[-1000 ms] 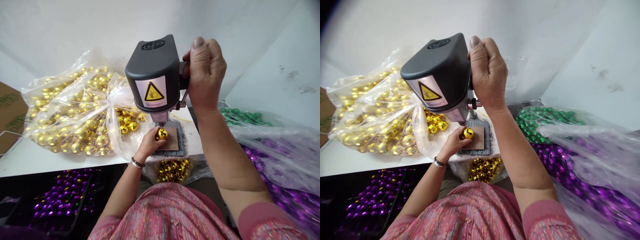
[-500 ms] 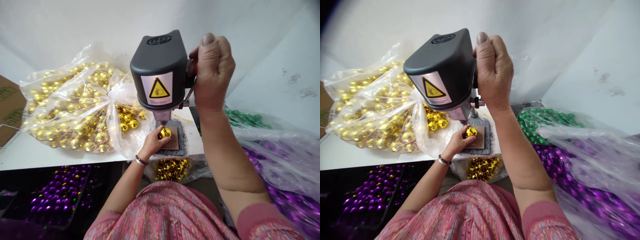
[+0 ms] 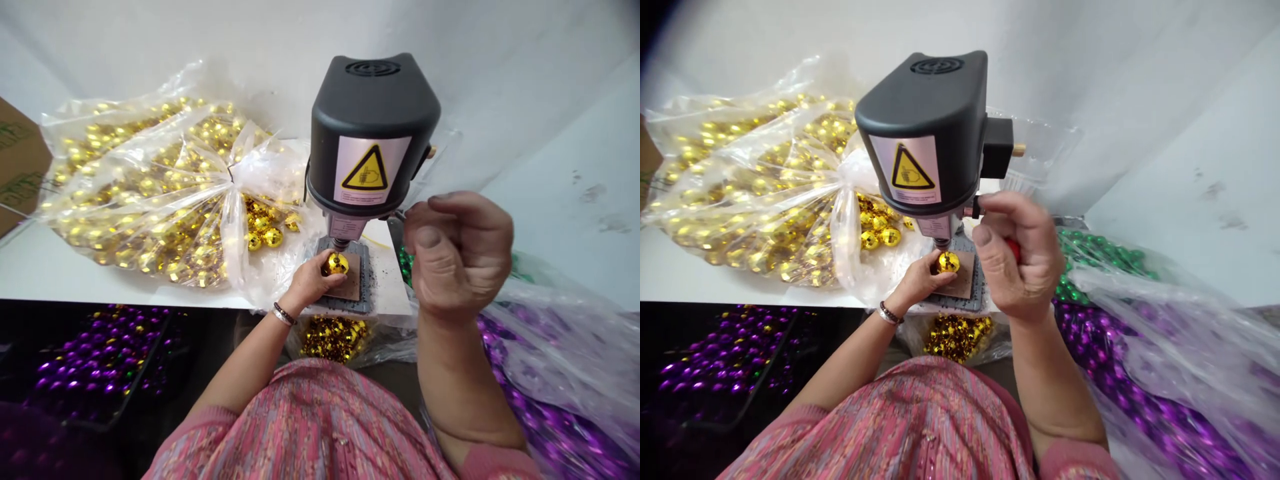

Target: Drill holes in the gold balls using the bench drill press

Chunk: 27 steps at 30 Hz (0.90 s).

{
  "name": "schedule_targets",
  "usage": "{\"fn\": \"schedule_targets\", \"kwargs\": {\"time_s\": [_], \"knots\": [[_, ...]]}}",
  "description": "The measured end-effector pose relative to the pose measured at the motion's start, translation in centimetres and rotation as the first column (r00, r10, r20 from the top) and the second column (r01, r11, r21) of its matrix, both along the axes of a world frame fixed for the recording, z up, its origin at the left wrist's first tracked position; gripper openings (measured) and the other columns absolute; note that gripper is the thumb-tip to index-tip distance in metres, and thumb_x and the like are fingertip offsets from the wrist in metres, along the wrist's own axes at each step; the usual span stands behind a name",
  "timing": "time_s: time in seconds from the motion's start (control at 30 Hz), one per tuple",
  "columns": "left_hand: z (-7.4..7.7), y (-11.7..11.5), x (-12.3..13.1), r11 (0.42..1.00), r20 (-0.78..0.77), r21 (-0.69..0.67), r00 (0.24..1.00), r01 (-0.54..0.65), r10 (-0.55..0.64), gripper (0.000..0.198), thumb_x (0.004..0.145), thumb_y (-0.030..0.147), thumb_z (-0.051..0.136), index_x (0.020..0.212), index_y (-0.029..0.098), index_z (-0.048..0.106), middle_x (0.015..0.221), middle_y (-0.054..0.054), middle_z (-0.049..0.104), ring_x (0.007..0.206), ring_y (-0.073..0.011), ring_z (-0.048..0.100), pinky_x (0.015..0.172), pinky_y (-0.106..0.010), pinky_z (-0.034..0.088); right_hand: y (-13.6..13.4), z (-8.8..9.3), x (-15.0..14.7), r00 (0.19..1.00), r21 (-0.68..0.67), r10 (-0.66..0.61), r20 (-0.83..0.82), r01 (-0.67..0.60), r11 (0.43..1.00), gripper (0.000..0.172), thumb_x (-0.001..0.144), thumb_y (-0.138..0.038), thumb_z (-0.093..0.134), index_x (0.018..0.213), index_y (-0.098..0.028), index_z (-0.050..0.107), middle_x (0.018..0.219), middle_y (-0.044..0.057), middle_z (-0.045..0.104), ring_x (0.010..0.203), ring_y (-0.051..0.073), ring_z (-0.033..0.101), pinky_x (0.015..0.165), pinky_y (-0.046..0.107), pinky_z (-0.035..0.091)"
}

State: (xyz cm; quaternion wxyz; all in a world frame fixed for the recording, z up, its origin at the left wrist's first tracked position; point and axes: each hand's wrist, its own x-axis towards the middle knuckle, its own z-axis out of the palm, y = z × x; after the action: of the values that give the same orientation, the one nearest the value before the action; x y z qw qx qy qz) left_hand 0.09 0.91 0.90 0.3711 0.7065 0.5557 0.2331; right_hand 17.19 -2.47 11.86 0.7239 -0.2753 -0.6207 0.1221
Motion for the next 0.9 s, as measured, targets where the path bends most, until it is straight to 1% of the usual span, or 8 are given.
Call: {"fn": "schedule_targets", "kwargs": {"time_s": [0.1, 0.17, 0.3, 0.43, 0.57, 0.73, 0.83, 0.9], "knots": [[0.0, 0.0, 0.0, 1.0, 0.002, -0.003, 1.0, -0.005, 0.005, 0.055, 0.081, 0.036, 0.072, 0.133, 0.021, 0.061, 0.108, -0.004, 0.075, 0.094, -0.021, 0.067, 0.083, -0.03, 0.05, -0.2, -1.6, 0.4, 0.998, -0.018, -0.045, 0.054, 0.046, 0.999, 0.028, 0.092, -0.03, 0.061, 0.119, -0.032, 0.065, 0.078, -0.005, 0.064, 0.06, 0.005, 0.054, 0.066, 0.026, 0.051], [0.1, 0.0, 0.0, 1.0, 0.008, -0.007, 1.0, -0.003, 0.003, 0.054, 0.081, 0.035, 0.072, 0.132, 0.021, 0.062, 0.108, -0.004, 0.075, 0.094, -0.0213, 0.067, 0.082, -0.03, 0.05, 0.0, -2.4, 0.6, 0.996, 0.0, -0.061, 0.062, 0.061, 0.998, 0.028, 0.092, -0.031, 0.061, 0.12, -0.033, 0.066, 0.087, -0.003, 0.069, 0.065, 0.006, 0.059, 0.073, 0.027, 0.055], [0.2, -0.1, 0.1, 1.0, 0.032, -0.009, 0.999, 0.002, -0.002, 0.049, 0.081, 0.034, 0.072, 0.128, 0.02, 0.064, 0.105, -0.004, 0.075, 0.091, -0.021, 0.067, 0.08, -0.029, 0.05, 0.1, -3.1, 0.5, 0.997, 0.042, -0.074, 0.036, 0.072, 0.997, 0.028, 0.09, -0.027, 0.063, 0.117, -0.031, 0.067, 0.081, -0.004, 0.066, 0.069, 0.007, 0.061, 0.084, 0.03, 0.059], [0.2, -0.2, 0.1, 1.0, 0.037, -0.016, 0.999, -0.009, 0.01, 0.046, 0.081, 0.034, 0.073, 0.125, 0.02, 0.064, 0.102, -0.003, 0.075, 0.089, -0.0205, 0.067, 0.078, -0.029, 0.049, -0.3, -3.5, 0.1, 0.985, 0.02, -0.175, -0.005, 0.175, 0.984, 0.022, 0.087, -0.025, 0.066, 0.109, -0.026, 0.069, 0.077, -0.002, 0.065, 0.093, 0.014, 0.072, 0.098, 0.038, 0.059], [0.1, -0.3, 0.1, 1.0, 0.044, -0.003, 0.999, -0.022, 0.022, 0.045, 0.081, 0.033, 0.074, 0.123, 0.022, 0.064, 0.101, -0.001, 0.075, 0.088, -0.0188, 0.066, 0.078, -0.028, 0.049, -0.7, -4.3, -0.3, 0.966, -0.025, -0.255, -0.038, 0.254, 0.967, 0.02, 0.087, -0.023, 0.065, 0.107, -0.024, 0.069, 0.081, -0.001, 0.067, 0.101, 0.017, 0.074, 0.102, 0.042, 0.06], [-0.3, -0.3, 0.1, 0.999, 0.028, 0.04, 0.999, -0.028, 0.026, 0.046, 0.08, 0.034, 0.075, 0.122, 0.02, 0.065, 0.103, -0.003, 0.074, 0.088, -0.0189, 0.066, 0.076, -0.028, 0.048, -0.2, -5.1, -0.8, 0.971, 0.025, -0.213, -0.11, 0.217, 0.976, 0.017, 0.087, -0.021, 0.064, 0.103, -0.023, 0.067, 0.083, -0.002, 0.066, 0.097, 0.017, 0.074, 0.1, 0.044, 0.062], [-0.5, -0.2, 0.1, 0.999, 0.016, 0.042, 1.0, -0.023, 0.022, 0.049, 0.08, 0.035, 0.075, 0.125, 0.019, 0.065, 0.108, -0.004, 0.075, 0.092, -0.0204, 0.067, 0.08, -0.03, 0.05, 0.3, -5.1, -1.1, 0.974, 0.079, -0.161, -0.159, 0.175, 0.981, 0.019, 0.086, -0.018, 0.064, 0.103, -0.024, 0.067, 0.079, -0.004, 0.063, 0.084, 0.011, 0.071, 0.099, 0.041, 0.061], [-0.6, -0.1, 0.1, 0.999, 0.01, 0.033, 0.999, -0.034, 0.033, 0.055, 0.08, 0.035, 0.076, 0.131, 0.02, 0.063, 0.114, -0.006, 0.074, 0.098, -0.0221, 0.067, 0.085, -0.031, 0.05, 0.5, -4.9, -1.3, 0.976, 0.107, -0.127, -0.177, 0.147, 0.983, 0.02, 0.086, -0.016, 0.063, 0.104, -0.025, 0.067, 0.074, -0.006, 0.06, 0.074, 0.008, 0.066, 0.1, 0.04, 0.061]]}}
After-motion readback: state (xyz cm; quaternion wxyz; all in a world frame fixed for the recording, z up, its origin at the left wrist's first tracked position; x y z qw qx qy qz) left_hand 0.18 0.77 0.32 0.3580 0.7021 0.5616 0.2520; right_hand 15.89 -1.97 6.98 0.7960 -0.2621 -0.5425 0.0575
